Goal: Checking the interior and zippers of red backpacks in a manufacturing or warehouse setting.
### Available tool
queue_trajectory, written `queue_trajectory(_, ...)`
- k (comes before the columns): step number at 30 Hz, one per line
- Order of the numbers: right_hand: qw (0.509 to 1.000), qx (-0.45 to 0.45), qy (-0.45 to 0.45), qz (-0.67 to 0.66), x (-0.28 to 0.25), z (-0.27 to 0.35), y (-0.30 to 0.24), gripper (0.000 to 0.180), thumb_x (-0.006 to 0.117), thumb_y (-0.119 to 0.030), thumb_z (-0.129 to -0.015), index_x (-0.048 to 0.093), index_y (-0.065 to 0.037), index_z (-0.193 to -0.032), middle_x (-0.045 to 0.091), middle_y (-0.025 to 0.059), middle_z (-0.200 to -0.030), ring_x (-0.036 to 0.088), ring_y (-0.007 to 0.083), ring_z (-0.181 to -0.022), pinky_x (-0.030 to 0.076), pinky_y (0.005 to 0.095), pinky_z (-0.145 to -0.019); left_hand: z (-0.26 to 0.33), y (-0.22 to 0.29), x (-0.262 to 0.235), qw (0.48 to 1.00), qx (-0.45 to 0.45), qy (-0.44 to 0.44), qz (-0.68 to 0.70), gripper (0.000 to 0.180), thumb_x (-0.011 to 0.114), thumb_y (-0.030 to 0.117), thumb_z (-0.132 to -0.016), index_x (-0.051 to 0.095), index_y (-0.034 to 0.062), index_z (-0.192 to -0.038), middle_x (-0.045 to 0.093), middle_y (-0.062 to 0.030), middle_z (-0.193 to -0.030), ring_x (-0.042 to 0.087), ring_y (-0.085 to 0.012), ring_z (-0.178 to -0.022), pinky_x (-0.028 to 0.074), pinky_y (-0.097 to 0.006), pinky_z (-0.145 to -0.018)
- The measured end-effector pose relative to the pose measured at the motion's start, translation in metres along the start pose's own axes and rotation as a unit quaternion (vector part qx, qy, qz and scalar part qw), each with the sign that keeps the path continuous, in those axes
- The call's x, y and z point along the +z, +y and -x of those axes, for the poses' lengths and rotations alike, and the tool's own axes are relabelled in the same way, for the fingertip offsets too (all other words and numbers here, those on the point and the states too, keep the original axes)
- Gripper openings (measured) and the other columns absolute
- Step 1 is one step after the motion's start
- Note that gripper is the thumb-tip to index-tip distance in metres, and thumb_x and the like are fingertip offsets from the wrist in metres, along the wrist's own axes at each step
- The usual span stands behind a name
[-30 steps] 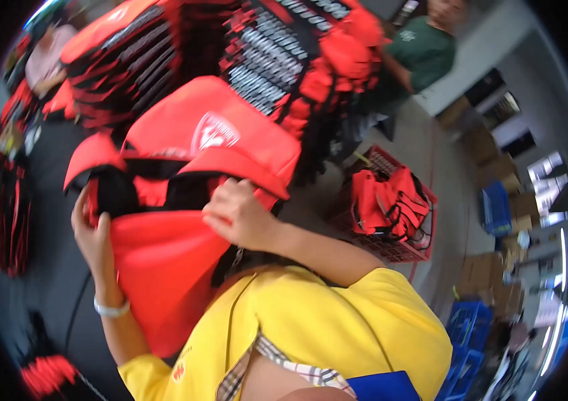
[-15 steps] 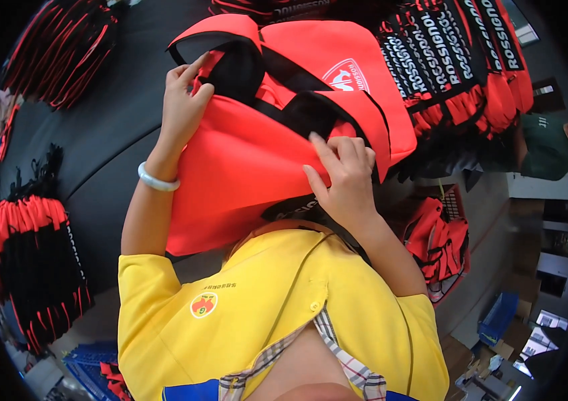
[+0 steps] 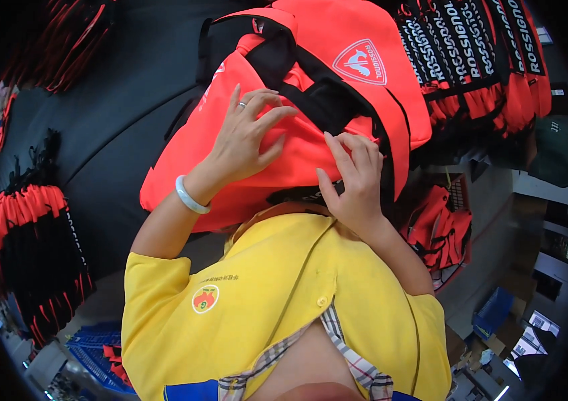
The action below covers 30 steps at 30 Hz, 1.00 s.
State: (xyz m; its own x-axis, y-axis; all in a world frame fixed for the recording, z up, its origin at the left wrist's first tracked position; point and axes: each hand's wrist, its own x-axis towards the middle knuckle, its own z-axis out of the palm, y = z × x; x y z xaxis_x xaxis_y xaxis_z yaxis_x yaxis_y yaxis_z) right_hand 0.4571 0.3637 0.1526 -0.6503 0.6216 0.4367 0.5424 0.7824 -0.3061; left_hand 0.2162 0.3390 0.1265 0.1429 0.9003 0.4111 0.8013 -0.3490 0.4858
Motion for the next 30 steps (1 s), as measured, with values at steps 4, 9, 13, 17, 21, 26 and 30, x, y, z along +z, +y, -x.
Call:
queue_trajectory(4, 1.000, 0.002, 0.004, -0.011, -0.004, 0.005, -0.007, 0.055, 0.075, -0.013, -0.077, 0.061, -0.002, -0.129, 0.058, 0.0123, -0.120, 0.053, 0.0316, -0.113, 0.040, 0.0430, -0.091, 0.005, -0.001, 0.000, 1.000, 0.006, 0.012, 0.017, 0.046, 0.075, 0.010, -0.075, 0.064, 0.0155, -0.119, 0.054, -0.0083, -0.122, 0.050, -0.0310, -0.127, 0.023, -0.062, -0.118)
queue_trajectory(9, 0.999, 0.012, 0.018, -0.029, -0.009, 0.014, -0.017, 0.042, 0.075, -0.011, -0.076, 0.068, -0.006, -0.117, 0.061, 0.0113, -0.119, 0.055, 0.0312, -0.110, 0.041, 0.0426, -0.090, 0.013, 0.004, -0.004, 0.999, 0.013, 0.019, 0.043, 0.044, 0.079, 0.010, -0.071, 0.065, 0.0153, -0.112, 0.054, -0.0077, -0.117, 0.051, -0.0317, -0.123, 0.024, -0.064, -0.117)
queue_trajectory(13, 0.997, -0.003, 0.058, -0.052, -0.009, 0.023, -0.020, 0.027, 0.075, -0.008, -0.073, 0.072, -0.008, -0.100, 0.063, 0.0108, -0.118, 0.059, 0.0313, -0.105, 0.043, 0.0413, -0.087, 0.018, 0.008, -0.007, 0.997, 0.023, 0.031, 0.059, 0.042, 0.080, 0.008, -0.067, 0.064, 0.0143, -0.106, 0.054, -0.0074, -0.115, 0.052, -0.0323, -0.119, 0.024, -0.065, -0.116)
queue_trajectory(17, 0.994, 0.008, 0.076, -0.073, -0.012, 0.028, -0.025, 0.026, 0.075, -0.003, -0.073, 0.072, -0.008, -0.098, 0.066, 0.0100, -0.110, 0.060, 0.0315, -0.104, 0.045, 0.0395, -0.085, 0.021, 0.013, -0.010, 0.997, 0.025, 0.029, 0.065, 0.039, 0.079, 0.006, -0.066, 0.062, 0.0125, -0.100, 0.055, -0.0071, -0.115, 0.054, -0.0308, -0.118, 0.022, -0.065, -0.117)
queue_trajectory(21, 0.990, -0.031, 0.081, -0.108, -0.023, 0.029, -0.019, 0.024, 0.073, 0.003, -0.074, 0.071, -0.006, -0.097, 0.068, 0.0091, -0.097, 0.062, 0.0319, -0.100, 0.049, 0.0397, -0.086, 0.018, 0.018, -0.012, 0.997, 0.037, 0.043, 0.060, 0.037, 0.078, 0.005, -0.065, 0.060, 0.0118, -0.097, 0.059, -0.0049, -0.111, 0.056, -0.0291, -0.115, 0.021, -0.064, -0.118)
queue_trajectory(26, 0.988, 0.002, 0.145, -0.049, -0.056, 0.024, 0.014, 0.042, 0.074, 0.001, -0.077, 0.064, -0.002, -0.118, 0.065, 0.0141, -0.114, 0.059, 0.0356, -0.110, 0.047, 0.0439, -0.096, 0.023, 0.033, -0.011, 0.998, 0.015, 0.058, 0.005, 0.030, 0.080, 0.006, -0.070, 0.062, 0.0110, -0.094, 0.064, -0.0015, -0.097, 0.059, -0.0285, -0.108, 0.025, -0.060, -0.117)
queue_trajectory(30, 0.987, 0.104, 0.023, -0.119, -0.054, 0.020, 0.048, 0.091, 0.086, -0.023, -0.075, 0.039, -0.006, -0.150, 0.042, 0.0193, -0.150, 0.043, 0.0382, -0.136, 0.035, 0.0483, -0.112, 0.027, 0.051, -0.004, 0.992, -0.042, 0.114, -0.035, 0.026, 0.081, 0.006, -0.072, 0.062, 0.0090, -0.091, 0.064, -0.0030, -0.093, 0.058, -0.0287, -0.102, 0.036, -0.055, -0.110)
